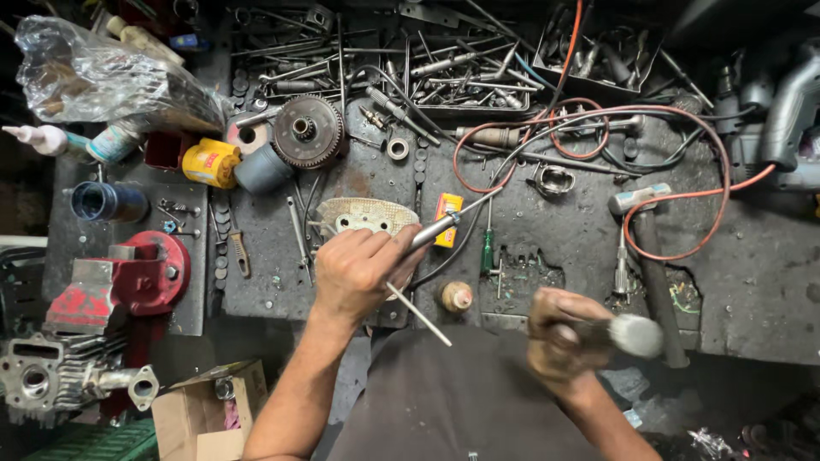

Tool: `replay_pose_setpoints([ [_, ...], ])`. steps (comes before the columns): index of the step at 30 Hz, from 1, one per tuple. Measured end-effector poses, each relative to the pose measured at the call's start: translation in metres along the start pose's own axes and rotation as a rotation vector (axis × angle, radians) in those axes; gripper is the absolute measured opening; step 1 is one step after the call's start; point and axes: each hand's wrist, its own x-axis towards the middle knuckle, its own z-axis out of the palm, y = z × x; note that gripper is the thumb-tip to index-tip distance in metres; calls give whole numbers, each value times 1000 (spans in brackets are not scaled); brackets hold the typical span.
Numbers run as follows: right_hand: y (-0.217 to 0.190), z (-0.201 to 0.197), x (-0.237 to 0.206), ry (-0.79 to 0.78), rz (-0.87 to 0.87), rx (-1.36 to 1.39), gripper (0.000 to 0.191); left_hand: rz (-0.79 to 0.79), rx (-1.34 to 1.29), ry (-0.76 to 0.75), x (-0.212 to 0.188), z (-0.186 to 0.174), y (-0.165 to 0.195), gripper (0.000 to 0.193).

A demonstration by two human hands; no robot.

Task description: The person works on a small engine block clamped in a vise, using a T-handle wrench to tighten bolts and a hammer to tap components. They repeatedly adjust the engine and tools on the workbench.

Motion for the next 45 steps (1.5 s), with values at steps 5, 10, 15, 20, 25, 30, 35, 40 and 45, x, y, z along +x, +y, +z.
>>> replay_pose_setpoints([
  [5,10,23,9,-618,406,-625,24,-37,-25,7,-1,0,2,27],
  [10,-3,4,-7,-231,179,-380,20,-97,-85,36,-4,2,2,26],
  [15,15,-2,-18,-274,177,-44,8,-138,-198,14,-6,4,9,24],
  [20,18,28,12,-491,385,-610,25,-244,-421,47,-5,-1,12,21],
  [25,-29,4,7,-234,-81,-331,20,-279,-300,78,-5,0,18,21],
  [30,8,13,-7,-386,145,-481,33,-411,-553,24,-9,-5,27,20],
  [35,48,22,-2,-499,244,-742,29,-451,-674,84,-12,-21,27,20],
  [40,58,3,14,-421,410,-966,31,-553,-530,25,-19,-22,32,20],
  [45,66,-4,38,-364,104,-818,36,-319,-393,-6,-30,-12,32,23],
])
